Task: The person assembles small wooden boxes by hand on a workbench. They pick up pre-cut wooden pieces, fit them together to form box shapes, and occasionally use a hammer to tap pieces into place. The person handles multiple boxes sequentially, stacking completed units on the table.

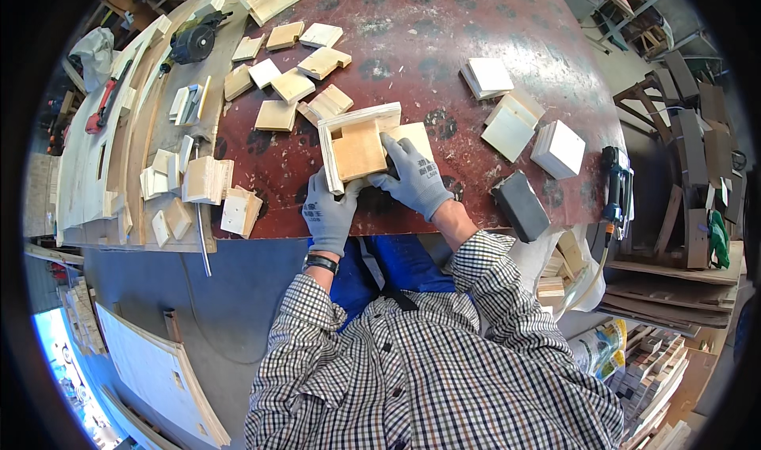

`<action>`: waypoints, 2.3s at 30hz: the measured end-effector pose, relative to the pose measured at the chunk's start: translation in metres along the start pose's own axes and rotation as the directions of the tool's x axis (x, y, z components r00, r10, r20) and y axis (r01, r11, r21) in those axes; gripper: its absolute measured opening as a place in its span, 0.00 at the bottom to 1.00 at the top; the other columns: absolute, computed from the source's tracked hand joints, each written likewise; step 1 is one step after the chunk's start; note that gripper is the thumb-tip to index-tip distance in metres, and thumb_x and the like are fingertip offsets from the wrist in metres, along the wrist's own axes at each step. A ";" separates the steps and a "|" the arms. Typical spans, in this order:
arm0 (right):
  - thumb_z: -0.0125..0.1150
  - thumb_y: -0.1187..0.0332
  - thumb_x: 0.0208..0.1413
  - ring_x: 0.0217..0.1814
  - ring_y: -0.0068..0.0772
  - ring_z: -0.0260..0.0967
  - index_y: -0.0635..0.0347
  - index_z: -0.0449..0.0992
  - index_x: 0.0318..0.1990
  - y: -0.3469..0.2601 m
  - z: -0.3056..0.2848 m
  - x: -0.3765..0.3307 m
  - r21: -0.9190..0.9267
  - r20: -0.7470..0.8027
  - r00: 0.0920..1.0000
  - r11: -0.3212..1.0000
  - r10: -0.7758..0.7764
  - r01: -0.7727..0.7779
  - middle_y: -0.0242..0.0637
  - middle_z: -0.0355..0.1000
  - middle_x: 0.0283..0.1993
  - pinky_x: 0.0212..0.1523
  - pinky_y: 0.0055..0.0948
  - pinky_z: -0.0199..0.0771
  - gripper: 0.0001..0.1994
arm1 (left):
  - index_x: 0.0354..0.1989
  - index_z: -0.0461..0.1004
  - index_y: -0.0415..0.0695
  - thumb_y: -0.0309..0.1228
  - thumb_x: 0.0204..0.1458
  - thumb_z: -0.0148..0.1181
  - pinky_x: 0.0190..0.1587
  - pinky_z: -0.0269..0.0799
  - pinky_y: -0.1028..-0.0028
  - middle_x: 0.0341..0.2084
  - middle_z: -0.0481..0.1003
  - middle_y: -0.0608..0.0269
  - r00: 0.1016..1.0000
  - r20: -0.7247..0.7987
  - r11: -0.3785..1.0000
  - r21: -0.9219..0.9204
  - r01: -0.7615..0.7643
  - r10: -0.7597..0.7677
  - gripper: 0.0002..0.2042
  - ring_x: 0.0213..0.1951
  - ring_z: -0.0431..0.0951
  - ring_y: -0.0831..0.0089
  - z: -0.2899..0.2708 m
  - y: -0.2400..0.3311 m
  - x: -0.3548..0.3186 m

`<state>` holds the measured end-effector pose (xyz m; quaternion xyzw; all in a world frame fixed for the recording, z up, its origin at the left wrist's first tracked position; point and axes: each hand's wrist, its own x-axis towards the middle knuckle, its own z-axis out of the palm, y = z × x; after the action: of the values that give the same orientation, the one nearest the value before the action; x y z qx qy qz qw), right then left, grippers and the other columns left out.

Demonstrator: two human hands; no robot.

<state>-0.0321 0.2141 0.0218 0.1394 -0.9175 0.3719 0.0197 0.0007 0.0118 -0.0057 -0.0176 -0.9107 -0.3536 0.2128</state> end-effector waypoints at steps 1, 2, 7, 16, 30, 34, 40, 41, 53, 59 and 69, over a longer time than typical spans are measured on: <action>0.74 0.54 0.55 0.50 0.59 0.77 0.57 0.62 0.73 -0.003 -0.001 0.000 0.006 -0.006 1.000 1.000 0.005 -0.005 0.52 0.72 0.54 0.49 0.49 0.80 0.42 | 0.50 0.76 0.40 0.51 0.55 0.74 0.43 0.79 0.58 0.40 0.79 0.51 1.000 0.005 1.000 -0.016 0.012 -0.012 0.27 0.42 0.82 0.48 -0.001 0.002 0.000; 0.74 0.54 0.55 0.50 0.58 0.78 0.57 0.62 0.73 -0.005 -0.001 -0.001 0.012 -0.011 1.000 1.000 0.011 -0.011 0.52 0.72 0.53 0.49 0.49 0.80 0.41 | 0.50 0.76 0.40 0.51 0.55 0.74 0.43 0.79 0.58 0.40 0.79 0.51 1.000 0.011 0.999 -0.033 0.024 -0.024 0.27 0.42 0.82 0.47 -0.003 0.004 -0.001; 0.74 0.53 0.54 0.48 0.52 0.79 0.57 0.68 0.72 -0.006 0.004 -0.003 0.043 -0.066 0.998 0.999 0.025 -0.023 0.47 0.75 0.50 0.49 0.46 0.80 0.39 | 0.55 0.74 0.41 0.48 0.57 0.70 0.42 0.81 0.57 0.44 0.78 0.51 0.997 0.071 0.999 0.027 0.030 -0.031 0.26 0.44 0.82 0.49 -0.007 0.005 0.000; 0.75 0.52 0.55 0.52 0.52 0.79 0.59 0.68 0.72 -0.006 -0.003 -0.003 0.099 -0.016 0.999 0.994 0.051 -0.049 0.49 0.76 0.52 0.53 0.44 0.79 0.40 | 0.51 0.75 0.39 0.51 0.60 0.67 0.40 0.79 0.58 0.42 0.76 0.51 0.999 0.020 0.999 0.032 -0.040 0.039 0.25 0.42 0.81 0.48 -0.003 0.002 -0.001; 0.75 0.45 0.50 0.58 0.59 0.75 0.66 0.57 0.75 -0.012 0.002 -0.004 -0.034 0.019 0.999 0.999 0.034 -0.033 0.57 0.69 0.60 0.57 0.49 0.77 0.52 | 0.62 0.69 0.44 0.42 0.55 0.71 0.41 0.82 0.56 0.46 0.77 0.51 0.998 0.051 0.999 0.039 0.031 -0.033 0.29 0.43 0.83 0.49 -0.008 0.011 0.000; 0.75 0.43 0.51 0.61 0.60 0.74 0.68 0.54 0.76 -0.009 0.006 -0.003 -0.041 0.014 0.999 0.999 0.029 -0.028 0.59 0.68 0.62 0.59 0.49 0.76 0.54 | 0.71 0.63 0.44 0.44 0.54 0.71 0.42 0.83 0.55 0.48 0.77 0.48 0.999 0.026 0.999 0.015 0.035 -0.035 0.38 0.44 0.84 0.47 -0.008 0.011 0.000; 0.77 0.46 0.51 0.62 0.63 0.72 0.69 0.53 0.77 -0.008 0.002 -0.001 0.019 0.061 0.998 0.999 0.030 -0.032 0.61 0.67 0.63 0.63 0.49 0.74 0.55 | 0.75 0.60 0.48 0.51 0.54 0.71 0.42 0.84 0.55 0.52 0.78 0.49 0.979 0.119 0.985 0.053 0.163 -0.168 0.43 0.45 0.84 0.47 -0.013 0.014 0.003; 0.77 0.47 0.51 0.63 0.64 0.72 0.70 0.53 0.77 -0.010 0.000 -0.002 0.044 0.076 0.997 0.998 0.033 -0.037 0.61 0.67 0.63 0.63 0.49 0.74 0.55 | 0.75 0.59 0.48 0.56 0.55 0.70 0.41 0.84 0.54 0.51 0.78 0.48 0.982 0.114 0.987 0.075 0.143 -0.150 0.44 0.44 0.85 0.46 -0.011 0.012 0.004; 0.60 0.68 0.70 0.32 0.18 0.73 0.68 0.79 0.58 -0.032 -0.053 0.074 0.513 -0.221 0.966 0.859 0.136 -0.004 0.31 0.77 0.40 0.34 0.21 0.74 0.15 | 0.73 0.61 0.39 0.56 0.58 0.66 0.35 0.83 0.57 0.47 0.76 0.48 0.990 0.108 0.996 0.026 0.089 -0.092 0.42 0.37 0.84 0.50 -0.012 0.006 -0.001; 0.62 0.67 0.69 0.41 0.22 0.78 0.65 0.80 0.59 -0.085 -0.072 0.186 0.307 -0.076 0.991 0.943 -0.108 0.127 0.37 0.79 0.44 0.42 0.26 0.78 0.16 | 0.71 0.62 0.36 0.56 0.56 0.69 0.29 0.82 0.67 0.42 0.76 0.53 0.990 0.120 0.997 0.036 0.073 -0.077 0.43 0.31 0.83 0.62 -0.013 0.006 -0.003; 0.58 0.64 0.68 0.54 0.51 0.79 0.56 0.80 0.59 -0.081 -0.018 0.353 -0.134 -0.043 0.915 0.910 -0.401 0.393 0.49 0.78 0.56 0.55 0.42 0.79 0.16 | 0.68 0.67 0.35 0.53 0.53 0.74 0.33 0.81 0.69 0.47 0.77 0.53 0.981 0.175 0.996 -0.001 0.087 -0.085 0.43 0.35 0.84 0.64 -0.021 0.009 0.003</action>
<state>-0.3502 0.0861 0.1393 0.3085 -0.8899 0.3075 0.1352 0.0071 0.0042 0.0150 -0.0101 -0.9243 -0.3633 0.1164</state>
